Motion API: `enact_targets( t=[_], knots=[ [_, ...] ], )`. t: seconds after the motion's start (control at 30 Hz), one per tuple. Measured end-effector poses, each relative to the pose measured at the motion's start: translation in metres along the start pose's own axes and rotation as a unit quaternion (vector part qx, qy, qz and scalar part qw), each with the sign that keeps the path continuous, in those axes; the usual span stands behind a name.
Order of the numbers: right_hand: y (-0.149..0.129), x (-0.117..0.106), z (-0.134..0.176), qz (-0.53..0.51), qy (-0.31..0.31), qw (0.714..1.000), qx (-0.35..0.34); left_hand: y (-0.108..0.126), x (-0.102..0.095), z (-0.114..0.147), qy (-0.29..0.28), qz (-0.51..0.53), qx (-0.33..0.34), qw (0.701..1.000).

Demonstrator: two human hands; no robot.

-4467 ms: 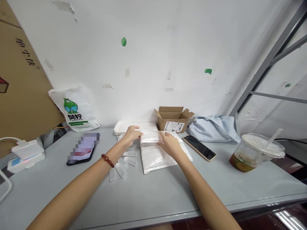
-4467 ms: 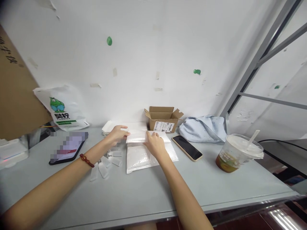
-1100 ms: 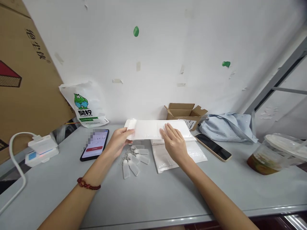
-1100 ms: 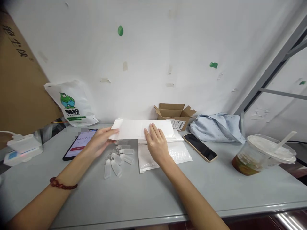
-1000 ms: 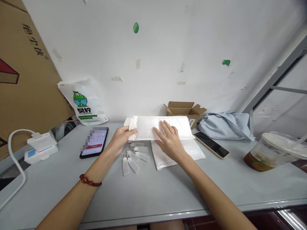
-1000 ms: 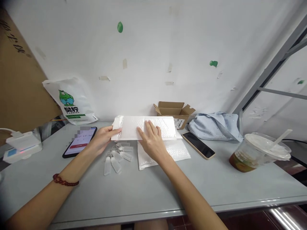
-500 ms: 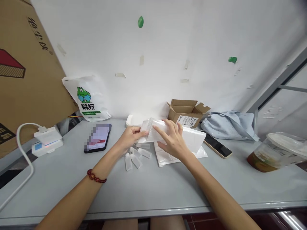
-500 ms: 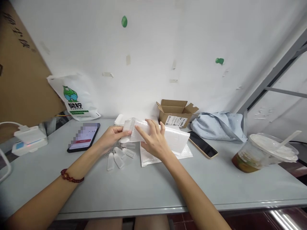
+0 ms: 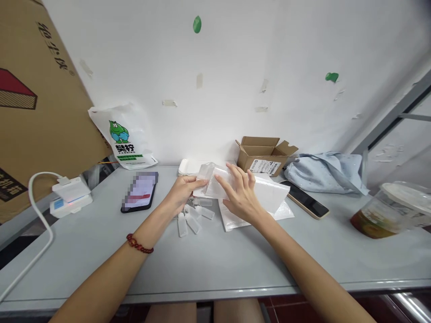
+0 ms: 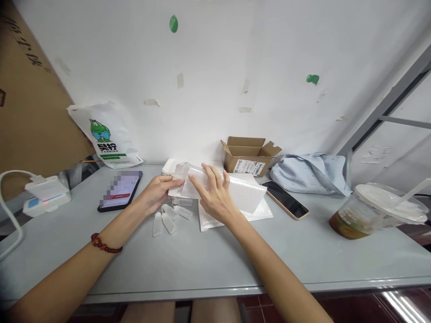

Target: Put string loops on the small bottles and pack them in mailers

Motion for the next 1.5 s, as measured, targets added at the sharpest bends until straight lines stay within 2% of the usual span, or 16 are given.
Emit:
enact_targets(
  t=[0.3,0.4,0.5,0.6,0.67,0.77,0.87,0.97,1.17,1.3,1.37,1.5],
  knots=[
    [0.005,-0.001,0.001,-0.024,0.024,0.999,-0.016,0.002,-0.008,-0.004,0.075,-0.1,0.041,0.991],
    [0.016,-0.005,0.001,-0.043,0.031,0.998,-0.018,0.005,-0.022,-0.009,0.099,-0.094,0.059,0.989],
    [0.034,-0.009,0.002,-0.044,0.046,0.998,0.016,0.006,-0.047,-0.017,0.158,-0.079,0.068,0.982],
    [0.051,-0.012,0.004,-0.045,0.059,0.996,0.053,0.003,-0.066,-0.021,0.21,-0.168,0.05,0.962],
    [0.057,-0.012,0.005,-0.064,0.05,0.994,0.073,-0.002,-0.07,-0.023,0.213,-0.233,0.044,0.948],
    [0.059,-0.008,0.006,-0.091,0.003,0.992,0.092,-0.011,-0.064,-0.026,0.201,-0.334,0.041,0.92],
    [0.056,-0.003,0.007,-0.103,-0.042,0.989,0.094,-0.018,-0.056,-0.029,0.219,-0.442,0.033,0.869],
    [0.053,-0.001,0.007,-0.112,-0.061,0.987,0.096,-0.019,-0.05,-0.029,0.231,-0.47,0.045,0.851],
    [0.045,-0.004,0.006,-0.164,-0.07,0.978,0.107,-0.005,-0.05,-0.021,0.271,-0.39,0.073,0.877],
    [0.039,-0.004,0.005,-0.192,-0.09,0.97,0.118,0.004,-0.05,-0.016,0.272,-0.321,0.096,0.902],
    [0.036,-0.005,0.004,-0.191,-0.1,0.969,0.12,0.007,-0.049,-0.014,0.253,-0.277,0.076,0.924],
    [0.034,-0.006,0.003,-0.18,-0.116,0.969,0.123,0.013,-0.047,-0.009,0.186,-0.233,-0.021,0.954]
  ],
)
Point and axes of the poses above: each hand's wrist, its own z-axis away from the middle knuckle, its own x-axis out of the palm, y = z × x, the point moved 2 cm from there along -z, towards the middle knuckle, and after that the axes turned 4 degrees about -z, right-handed, at the moved point
